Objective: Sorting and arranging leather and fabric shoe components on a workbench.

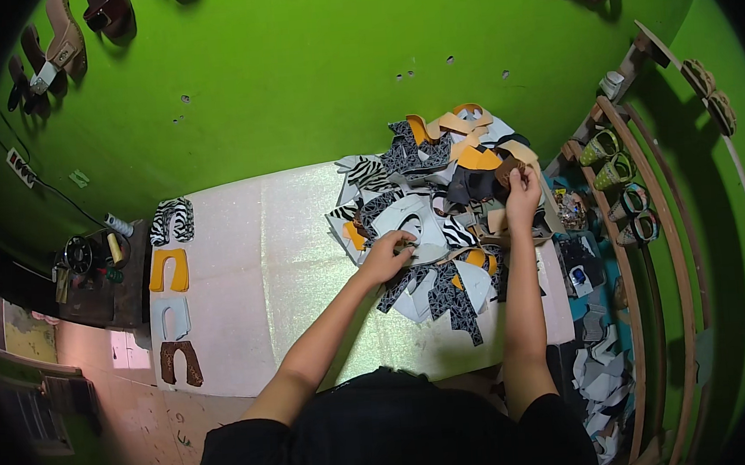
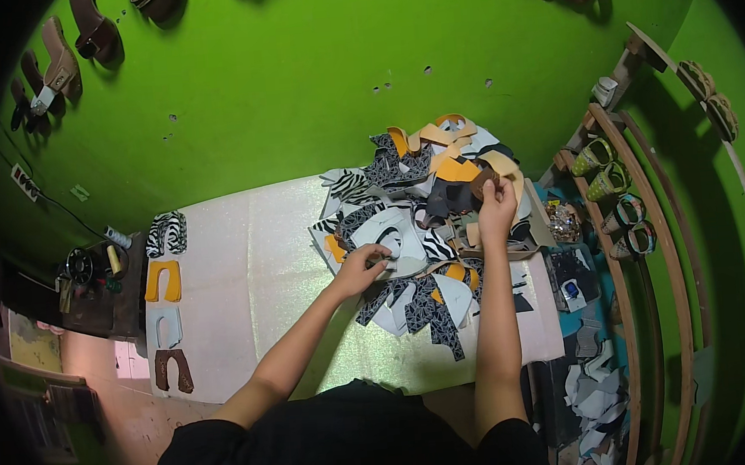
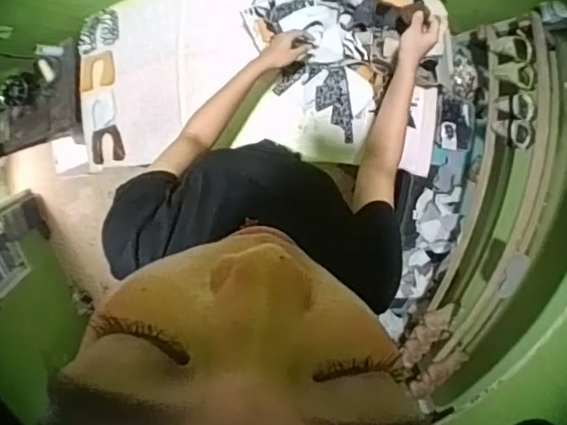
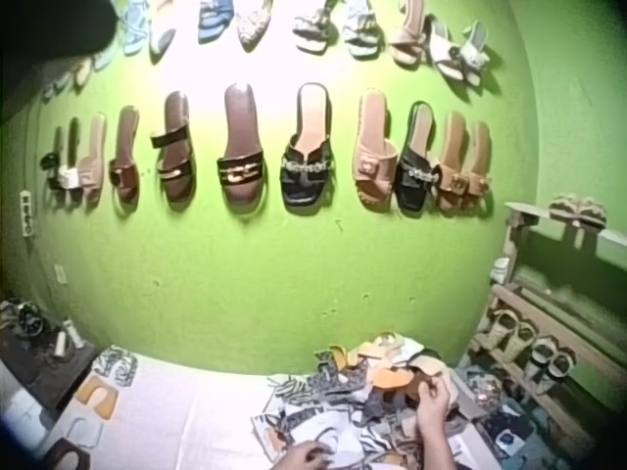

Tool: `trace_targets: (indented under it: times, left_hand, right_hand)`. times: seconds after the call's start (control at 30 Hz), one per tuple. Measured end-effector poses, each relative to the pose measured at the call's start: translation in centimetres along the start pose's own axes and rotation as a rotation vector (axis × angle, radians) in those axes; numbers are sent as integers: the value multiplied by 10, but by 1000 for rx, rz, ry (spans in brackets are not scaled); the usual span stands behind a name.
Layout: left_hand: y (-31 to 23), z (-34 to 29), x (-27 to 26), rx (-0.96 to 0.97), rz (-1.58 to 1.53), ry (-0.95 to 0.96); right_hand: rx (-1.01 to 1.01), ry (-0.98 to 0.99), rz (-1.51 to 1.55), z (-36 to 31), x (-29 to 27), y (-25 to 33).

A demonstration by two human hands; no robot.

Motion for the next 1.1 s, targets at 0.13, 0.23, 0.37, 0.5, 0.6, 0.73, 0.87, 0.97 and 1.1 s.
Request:
trace_targets:
  times: [0.13,0.23,0.37,0.5,0.6,0.73,0.87,0.97,1.1]
  left_hand:
    - [-16,12,9,-28,-134,32]
    - [-30,16,11,-16,-119,77]
    - [-36,17,11,-9,-289,29]
    - [-45,16,16,-43,-421,85]
    - [-60,2,36,-204,-935,331]
    - [-89,-9,32,-189,-1176,413]
    - [-66,-26,17,-481,-958,293]
    - [-23,-43,5,-624,-610,14]
    - [12,-67,6,-673,-630,40]
  right_hand:
    - [1,77,241,11,-13,17]
    - [15,162,334,4,-14,46]
    - [-16,275,506,-10,-10,81]
    - [27,494,674,-35,7,96]
    - [126,606,770,-66,27,86]
    - [230,611,719,-106,51,56]
    - [271,582,724,-129,59,34]
    - [287,547,714,-140,61,22]
    - [300,591,673,-158,67,8]
Point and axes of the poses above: each hand's wrist, its own z-axis towards the middle knuckle, its own x-axis out of the palm, y = z × x, the point moved 8 cm from there along z, towards the middle knuckle, and after that the axes turned 8 degrees about x, right-handed, at the moved point
